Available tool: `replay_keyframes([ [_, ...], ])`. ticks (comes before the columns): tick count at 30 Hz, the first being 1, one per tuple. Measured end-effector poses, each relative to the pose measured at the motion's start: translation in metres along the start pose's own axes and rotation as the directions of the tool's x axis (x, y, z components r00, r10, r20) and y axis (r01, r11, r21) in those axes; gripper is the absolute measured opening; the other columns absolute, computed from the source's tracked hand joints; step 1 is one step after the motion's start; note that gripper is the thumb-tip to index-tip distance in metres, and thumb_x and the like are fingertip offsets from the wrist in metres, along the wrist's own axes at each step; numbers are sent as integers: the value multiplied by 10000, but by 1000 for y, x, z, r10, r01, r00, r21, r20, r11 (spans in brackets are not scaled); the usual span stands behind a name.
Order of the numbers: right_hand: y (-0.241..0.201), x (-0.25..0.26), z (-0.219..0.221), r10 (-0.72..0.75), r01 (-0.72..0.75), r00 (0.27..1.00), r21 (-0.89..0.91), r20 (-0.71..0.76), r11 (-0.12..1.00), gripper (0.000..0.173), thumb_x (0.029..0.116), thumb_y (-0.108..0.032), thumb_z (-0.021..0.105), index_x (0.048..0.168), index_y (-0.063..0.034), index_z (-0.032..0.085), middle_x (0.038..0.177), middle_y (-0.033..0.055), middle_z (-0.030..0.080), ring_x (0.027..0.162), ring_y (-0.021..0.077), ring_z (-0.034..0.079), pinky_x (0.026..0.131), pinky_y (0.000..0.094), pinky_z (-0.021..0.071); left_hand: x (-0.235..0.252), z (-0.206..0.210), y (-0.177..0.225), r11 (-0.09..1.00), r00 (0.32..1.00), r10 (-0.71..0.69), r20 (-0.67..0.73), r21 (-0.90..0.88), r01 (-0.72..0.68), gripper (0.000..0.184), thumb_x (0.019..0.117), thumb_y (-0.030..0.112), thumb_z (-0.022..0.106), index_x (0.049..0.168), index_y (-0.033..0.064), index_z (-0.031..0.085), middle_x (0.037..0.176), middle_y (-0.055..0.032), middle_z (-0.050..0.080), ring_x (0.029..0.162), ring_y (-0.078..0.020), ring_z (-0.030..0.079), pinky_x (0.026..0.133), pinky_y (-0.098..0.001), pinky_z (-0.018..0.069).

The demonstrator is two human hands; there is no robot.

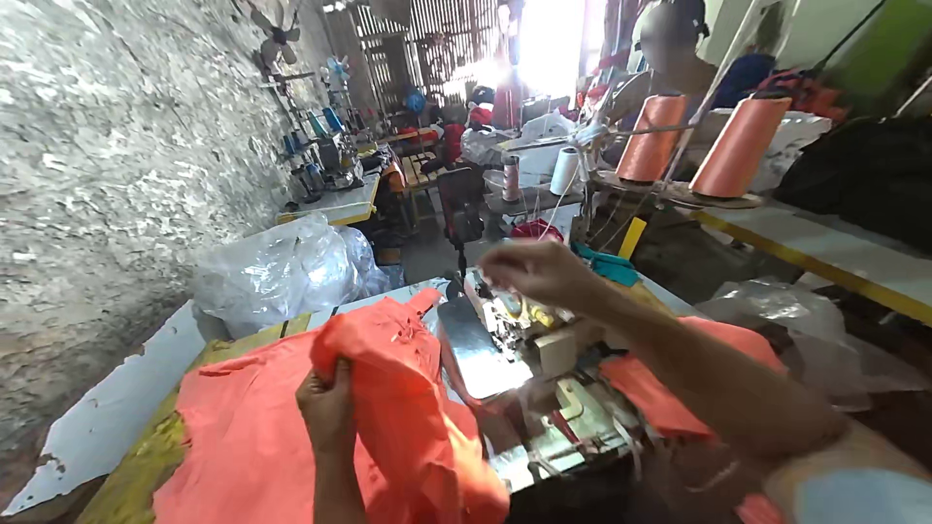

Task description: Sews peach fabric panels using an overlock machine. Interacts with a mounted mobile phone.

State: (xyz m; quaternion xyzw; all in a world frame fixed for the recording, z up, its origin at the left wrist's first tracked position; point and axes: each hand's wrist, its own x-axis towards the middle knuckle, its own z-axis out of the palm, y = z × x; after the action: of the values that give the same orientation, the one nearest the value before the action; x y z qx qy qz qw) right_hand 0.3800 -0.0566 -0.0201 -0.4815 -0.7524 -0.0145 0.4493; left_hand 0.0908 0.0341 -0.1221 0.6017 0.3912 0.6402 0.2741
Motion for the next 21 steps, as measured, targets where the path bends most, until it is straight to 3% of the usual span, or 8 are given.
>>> replay_keyframes([
  [1,22,34,4,100,-99,995,-75,3,992,219,1016,-58,536,1105,30,716,955,161,735,835,229,726,806,411,601,9,7,-16,997,992,-44,-120,51,50,124,992,72,566,955,-33,623,757,33,638,705,37,632,682,-182,557],
  [2,43,67,10,217,-217,976,-139,-12,966,244,1009,-17,513,1158,51,693,1026,214,725,919,318,724,867,485,577,14,13,-41,993,981,-63,-181,82,79,207,1002,51,539,1057,-130,623,879,-120,661,816,-97,643,785,-289,543],
  [3,62,96,15,360,-360,932,-189,-35,914,282,999,12,503,1227,65,660,1114,258,699,1027,384,696,928,536,538,17,20,-76,986,978,-48,-203,148,79,274,1010,70,505,1128,-156,605,990,-191,668,926,-164,659,877,-319,540],
  [5,94,138,26,609,-616,786,-216,-107,757,420,990,-32,538,1397,69,511,1270,322,617,1198,466,612,993,613,485,9,37,-124,926,978,-130,-162,333,178,327,1042,54,484,1223,-195,592,1156,-356,650,1124,-424,642,1017,-518,480],
  [7,113,161,44,722,-744,668,-189,-181,641,726,1002,-190,623,1569,23,222,1357,352,547,1258,500,566,1012,626,469,5,49,-149,863,968,-238,-83,438,250,282,1016,92,579,1161,-136,657,1064,-351,681,1042,-502,663,923,-659,488],
  [10,131,181,82,774,-819,568,-95,-282,566,1165,904,-348,768,1644,-169,-114,1488,368,411,1333,536,472,1039,637,434,14,54,-153,818,951,-307,-44,498,288,339,1042,236,604,1137,-78,686,952,-318,699,930,-498,690,830,-681,502],
  [14,143,192,113,781,-878,471,-132,-411,460,1292,807,-428,839,1638,-296,-142,1487,354,428,1350,538,452,1008,662,431,20,53,-148,764,910,-414,31,555,329,374,1055,266,580,1238,-48,669,1037,-304,713,1023,-487,691,892,-665,510],
  [21,150,181,118,747,-874,485,-295,-455,387,1255,791,-500,812,1652,-316,-82,1517,363,371,1350,562,416,984,701,400,24,52,-144,700,859,-506,74,618,359,373,1066,316,548,1250,18,677,1047,-249,729,1020,-422,709,890,-626,528],
])
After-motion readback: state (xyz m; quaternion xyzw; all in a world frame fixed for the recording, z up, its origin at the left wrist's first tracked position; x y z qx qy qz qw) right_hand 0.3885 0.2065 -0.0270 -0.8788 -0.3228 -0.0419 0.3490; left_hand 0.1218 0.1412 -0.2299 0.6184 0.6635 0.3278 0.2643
